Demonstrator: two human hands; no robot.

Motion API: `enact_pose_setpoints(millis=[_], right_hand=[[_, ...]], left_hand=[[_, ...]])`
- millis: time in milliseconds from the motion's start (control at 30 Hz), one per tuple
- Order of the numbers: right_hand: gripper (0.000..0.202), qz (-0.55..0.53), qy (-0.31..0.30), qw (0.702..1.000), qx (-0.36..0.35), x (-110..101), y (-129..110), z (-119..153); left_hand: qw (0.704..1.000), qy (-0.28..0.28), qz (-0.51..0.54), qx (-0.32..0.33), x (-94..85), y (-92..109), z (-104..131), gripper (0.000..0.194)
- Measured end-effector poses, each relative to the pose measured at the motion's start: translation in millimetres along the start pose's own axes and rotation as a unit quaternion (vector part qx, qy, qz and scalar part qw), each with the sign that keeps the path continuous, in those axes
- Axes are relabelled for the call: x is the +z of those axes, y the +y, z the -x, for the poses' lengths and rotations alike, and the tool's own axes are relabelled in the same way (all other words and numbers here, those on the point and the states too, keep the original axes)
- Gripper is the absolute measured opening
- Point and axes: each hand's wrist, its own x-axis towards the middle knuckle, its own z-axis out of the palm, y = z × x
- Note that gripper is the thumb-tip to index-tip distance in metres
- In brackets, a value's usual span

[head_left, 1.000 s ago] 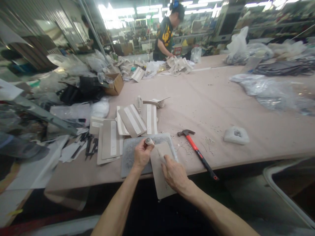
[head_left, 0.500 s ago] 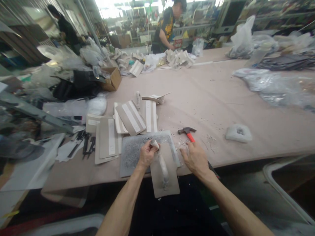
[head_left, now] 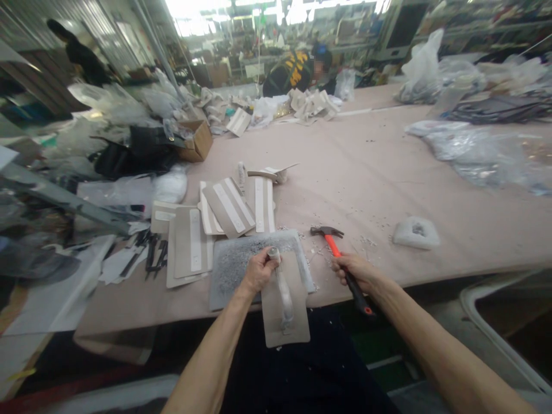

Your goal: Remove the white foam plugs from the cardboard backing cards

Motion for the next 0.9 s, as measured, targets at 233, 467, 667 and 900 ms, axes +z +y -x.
enact_pose_setpoints(millis=[233, 467, 667, 900], right_hand=[[0.029, 0.100, 0.103, 0.950, -0.276, 21.4, -23.3, 51.0], [0.023, 0.314, 0.140, 0.839, -0.422, -9.7, -65.5, 87.3], [0.031, 0.194, 0.270, 0.860, -0.387, 6.3, -59.3, 97.3], [0.026, 0.405, 0.023, 0.876, -0.260, 15.3, -13.3, 61.2]], left_hand=[[0.997, -0.021, -0.061, 0.033, -2.1, 0.2, 0.7, 0.014], [0.996, -0.028, -0.068, 0.043, -0.1, -2.1, 4.6, 0.013], [0.997, -0.030, -0.067, 0.039, 0.0, -0.2, 5.1, 0.013], [0.998, -0.032, -0.055, 0.024, 2.2, -2.6, 8.3, 0.014]])
